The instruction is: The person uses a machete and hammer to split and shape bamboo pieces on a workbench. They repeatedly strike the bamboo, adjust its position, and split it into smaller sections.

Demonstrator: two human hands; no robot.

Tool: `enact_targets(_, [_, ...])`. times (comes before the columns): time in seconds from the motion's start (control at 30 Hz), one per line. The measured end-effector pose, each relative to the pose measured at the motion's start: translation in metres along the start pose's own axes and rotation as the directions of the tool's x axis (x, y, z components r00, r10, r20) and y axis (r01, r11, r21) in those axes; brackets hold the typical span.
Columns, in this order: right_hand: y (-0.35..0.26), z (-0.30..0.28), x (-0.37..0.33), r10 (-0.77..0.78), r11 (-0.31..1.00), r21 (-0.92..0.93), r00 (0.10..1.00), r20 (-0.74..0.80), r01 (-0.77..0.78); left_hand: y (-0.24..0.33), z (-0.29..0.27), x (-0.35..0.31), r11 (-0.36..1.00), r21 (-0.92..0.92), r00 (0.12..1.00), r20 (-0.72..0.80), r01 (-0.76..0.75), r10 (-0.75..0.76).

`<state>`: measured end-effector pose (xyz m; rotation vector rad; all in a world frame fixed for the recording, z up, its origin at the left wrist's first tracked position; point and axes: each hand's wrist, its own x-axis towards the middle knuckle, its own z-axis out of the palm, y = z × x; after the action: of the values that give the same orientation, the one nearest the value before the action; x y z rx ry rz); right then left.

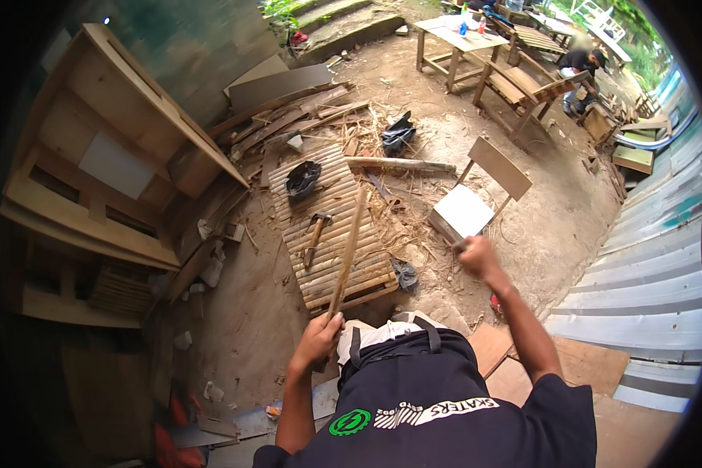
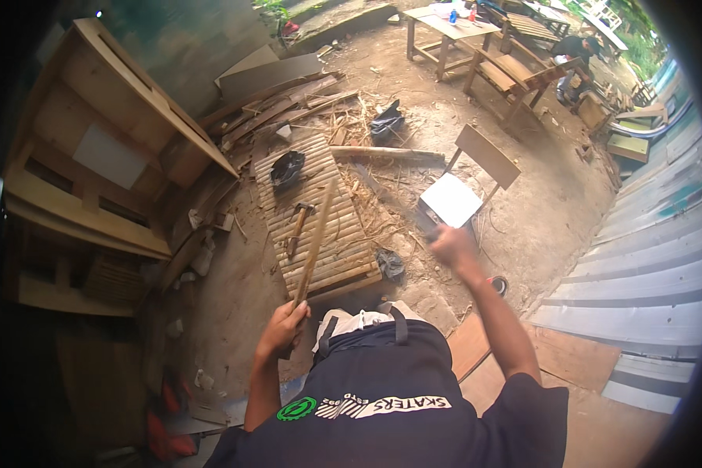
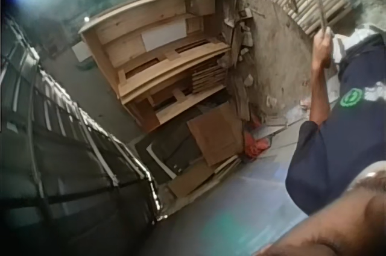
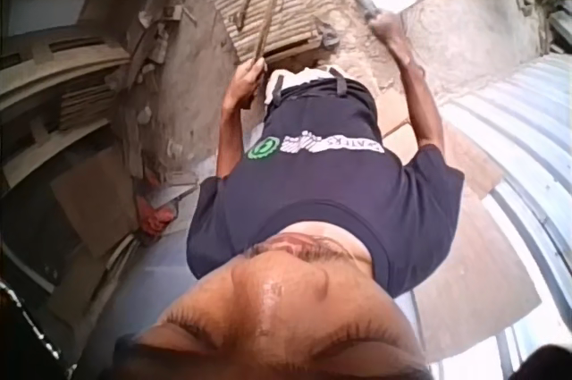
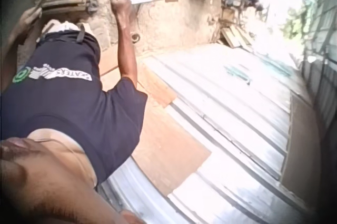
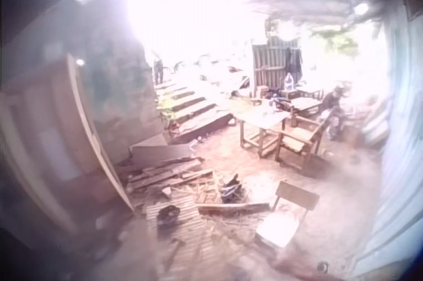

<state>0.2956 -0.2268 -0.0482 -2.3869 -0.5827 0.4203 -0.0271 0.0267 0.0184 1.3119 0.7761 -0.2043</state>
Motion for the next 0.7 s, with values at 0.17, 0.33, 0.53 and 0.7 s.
enact_targets(0.17, [-0.060,0.070,-0.036,-0.284,0.952,-0.057,0.938,0.197,0.300,0.019,0.034,0.027,0.819,0.533,0.972,0.031,-0.213,0.233])
enact_targets(0.33, [0.011,0.028,0.040,0.239,0.971,-0.011,0.971,0.001,-0.239,0.020,0.027,-0.026,0.715,0.655,0.968,0.119,-0.243,0.220])
enact_targets(0.53, [0.045,-0.014,0.057,0.248,0.968,0.091,0.946,-0.210,-0.234,-0.004,0.003,-0.009,0.997,0.075,0.997,-0.072,-0.031,0.037])
enact_targets(0.7, [-0.060,0.054,-0.007,-0.094,0.985,0.154,0.989,0.118,0.075,-0.001,0.001,0.021,0.970,-0.243,0.995,0.103,0.024,0.001])
